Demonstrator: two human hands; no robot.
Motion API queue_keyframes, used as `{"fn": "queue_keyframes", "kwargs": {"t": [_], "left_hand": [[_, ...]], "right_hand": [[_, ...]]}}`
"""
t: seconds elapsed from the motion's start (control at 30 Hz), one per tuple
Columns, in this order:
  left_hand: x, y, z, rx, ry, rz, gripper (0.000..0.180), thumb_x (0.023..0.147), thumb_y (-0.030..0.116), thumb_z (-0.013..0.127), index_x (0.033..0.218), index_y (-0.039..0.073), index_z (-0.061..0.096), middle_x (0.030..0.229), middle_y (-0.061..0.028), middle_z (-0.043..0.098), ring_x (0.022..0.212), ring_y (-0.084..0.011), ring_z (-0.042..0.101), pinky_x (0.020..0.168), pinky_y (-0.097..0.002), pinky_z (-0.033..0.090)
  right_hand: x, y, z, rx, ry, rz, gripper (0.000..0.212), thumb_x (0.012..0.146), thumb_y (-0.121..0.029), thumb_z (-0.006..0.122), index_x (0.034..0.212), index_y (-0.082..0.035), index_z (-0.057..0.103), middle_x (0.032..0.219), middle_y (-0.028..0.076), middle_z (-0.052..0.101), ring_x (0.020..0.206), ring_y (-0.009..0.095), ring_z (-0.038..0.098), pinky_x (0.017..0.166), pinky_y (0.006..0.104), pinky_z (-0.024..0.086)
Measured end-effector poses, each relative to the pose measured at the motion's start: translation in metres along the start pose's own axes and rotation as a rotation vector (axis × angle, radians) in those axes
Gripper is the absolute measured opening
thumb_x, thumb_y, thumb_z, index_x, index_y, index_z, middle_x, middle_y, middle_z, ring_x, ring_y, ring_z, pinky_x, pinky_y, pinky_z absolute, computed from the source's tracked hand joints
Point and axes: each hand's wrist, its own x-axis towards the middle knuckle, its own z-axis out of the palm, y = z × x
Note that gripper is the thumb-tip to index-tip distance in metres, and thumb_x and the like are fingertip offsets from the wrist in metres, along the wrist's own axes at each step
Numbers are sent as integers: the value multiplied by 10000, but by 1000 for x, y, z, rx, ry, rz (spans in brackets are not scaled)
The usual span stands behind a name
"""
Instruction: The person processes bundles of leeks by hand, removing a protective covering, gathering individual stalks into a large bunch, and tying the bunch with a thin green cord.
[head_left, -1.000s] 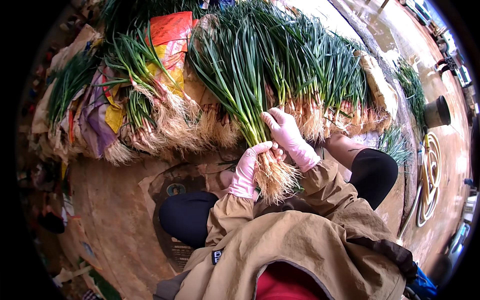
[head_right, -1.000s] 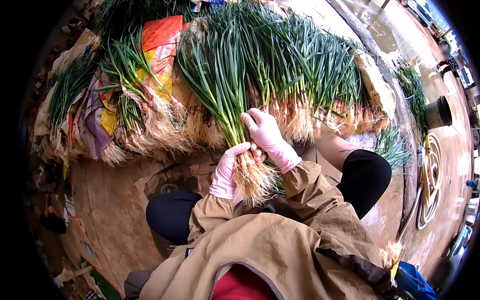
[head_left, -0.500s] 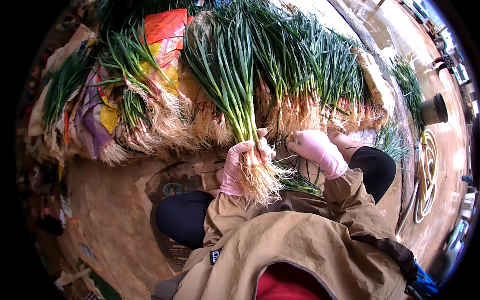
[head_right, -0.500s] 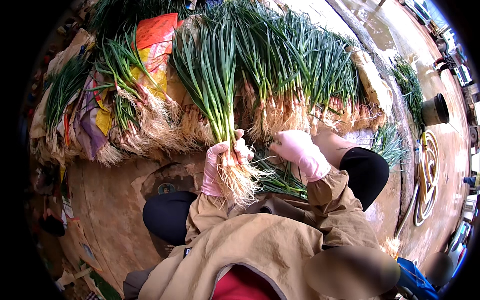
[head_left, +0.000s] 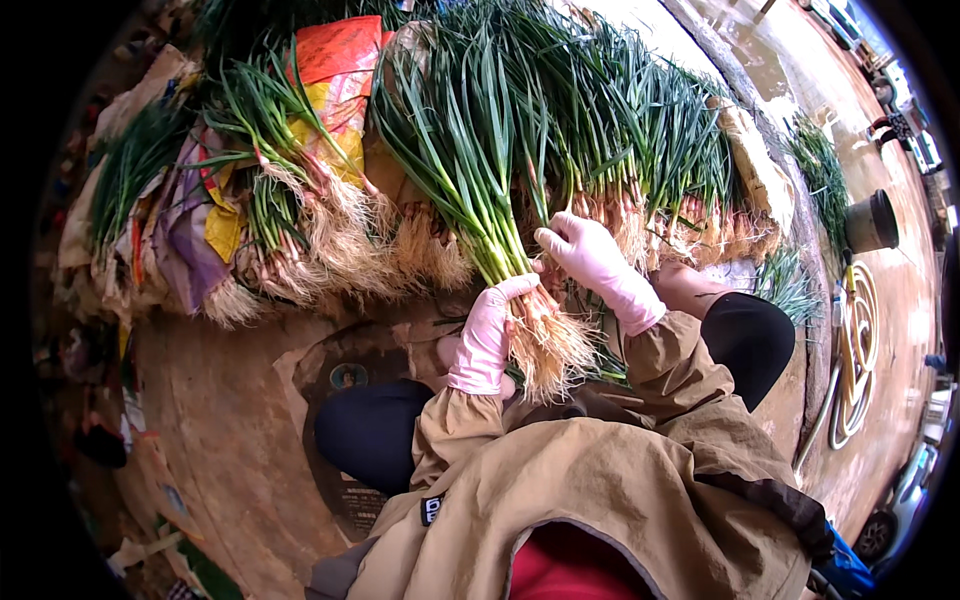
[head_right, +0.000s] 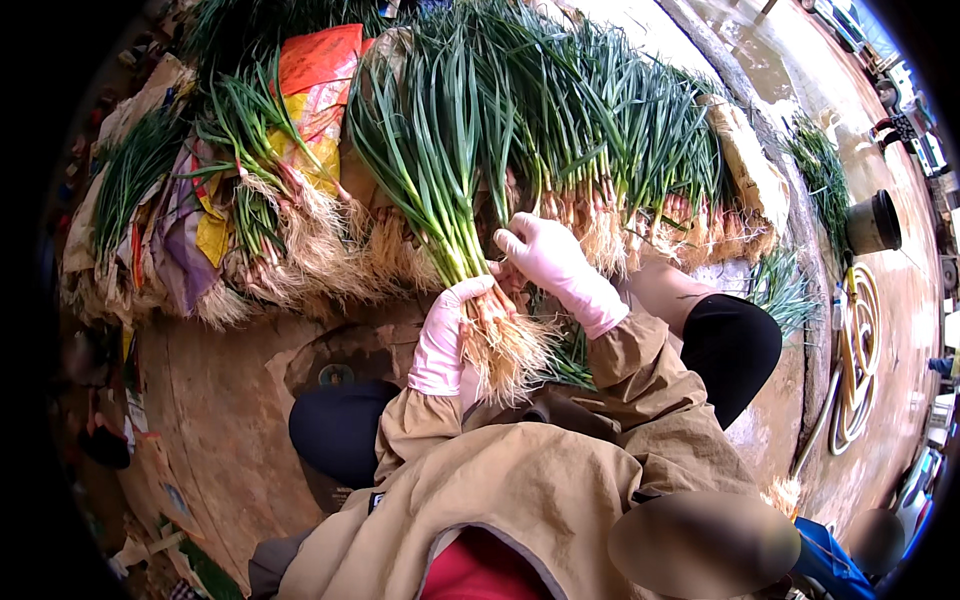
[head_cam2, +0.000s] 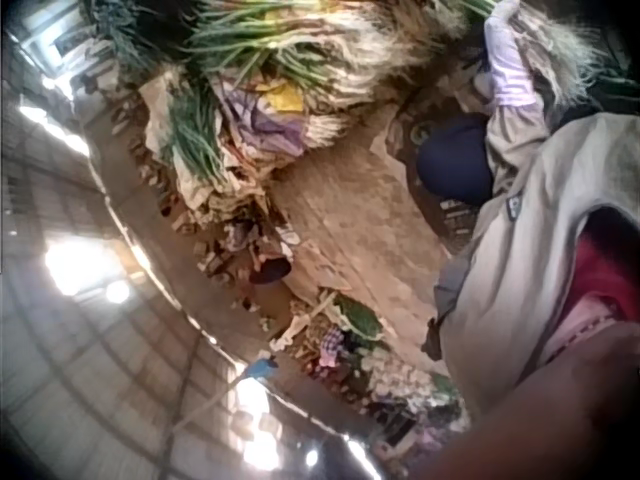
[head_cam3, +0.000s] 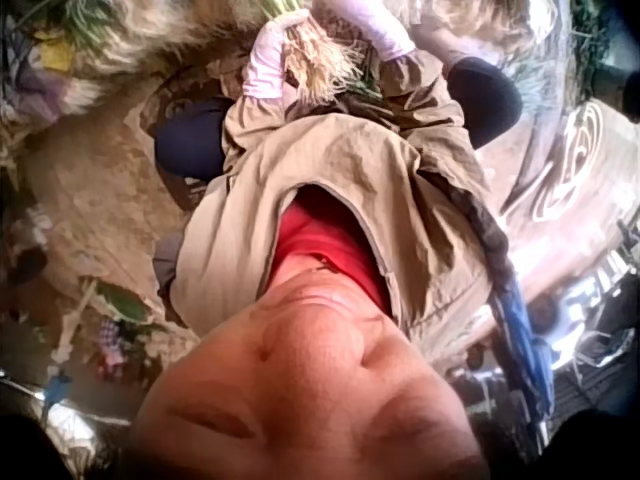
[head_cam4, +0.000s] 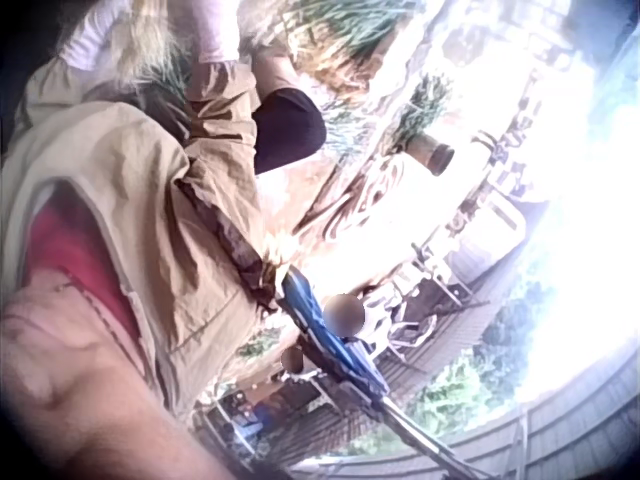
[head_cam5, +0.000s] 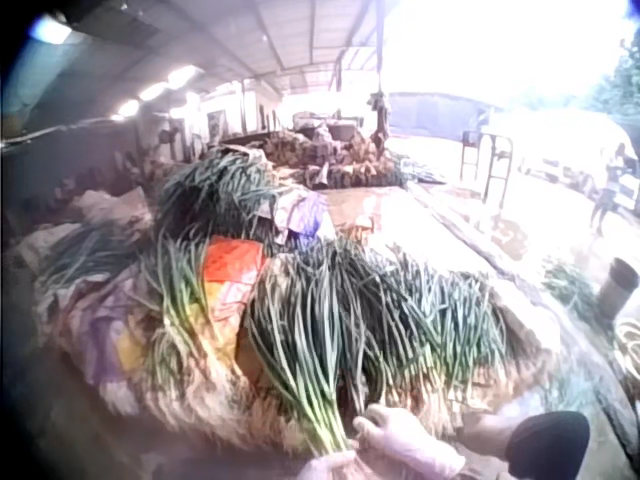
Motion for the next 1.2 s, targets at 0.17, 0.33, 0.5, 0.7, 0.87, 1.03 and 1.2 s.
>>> {"fn": "queue_keyframes", "kwargs": {"t": [0.17, 0.33, 0.5, 0.7, 0.87, 1.03, 1.2], "left_hand": [[5, -7, 7, -104, -37, 29, 232, 875, 64, 520, 1101, 14, 529, 872, -137, 610, 762, -234, 617, 706, -350, 538], [1, -10, 9, -269, -228, -24, 205, 858, 58, 536, 1059, 17, 538, 917, -110, 604, 834, -233, 604, 777, -356, 512], [-3, -5, -2, -264, -185, 20, 217, 844, 38, 524, 1059, 10, 538, 958, -128, 599, 899, -237, 590, 782, -356, 507], [-2, -6, 5, -339, -228, -43, 224, 822, 45, 526, 1046, 30, 531, 947, -129, 587, 857, -233, 569, 782, -358, 503], [-1, -7, -4, -304, -266, -44, 274, 822, 139, 577, 1073, 31, 562, 1008, -155, 622, 862, -259, 600, 806, -385, 505], [-9, -7, -1, -196, -109, 19, 282, 841, 123, 551, 1099, 9, 548, 971, -161, 621, 844, -260, 610, 792, -354, 512], [-3, -13, 3, -338, -252, -23, 218, 836, 76, 536, 1052, 43, 524, 915, -100, 574, 818, -225, 550, 742, -338, 492]], "right_hand": [[-13, 6, 26, 730, -18, 192, 244, 937, -264, 565, 853, -34, 562, 700, 21, 588, 596, 143, 560, 556, 298, 452], [9, 55, 16, 851, 249, 28, 264, 986, -294, 477, 999, -46, 565, 898, 15, 621, 646, 57, 465, 586, 208, 398], [-66, 30, 16, 835, -475, 241, 373, 971, -382, 505, 1093, -46, 613, 972, -10, 632, 760, 52, 527, 669, 216, 442], [-82, 63, -9, -540, -294, 119, 323, 936, -346, 523, 890, -66, 677, 805, 177, 656, 777, 287, 658, 732, 391, 501], [-16, -23, 5, 1212, -257, 402, 308, 966, -363, 510, 1006, -64, 572, 655, -41, 432, 509, 56, 359, 473, 190, 321], [-14, -8, 18, 611, -106, 90, 213, 938, -269, 579, 940, -56, 576, 674, -21, 523, 509, 50, 445, 445, 230, 386], [17, 23, 25, 1366, 142, 251, 299, 960, -348, 518, 833, -85, 579, 619, -51, 500, 472, 47, 338, 448, 185, 276]]}}
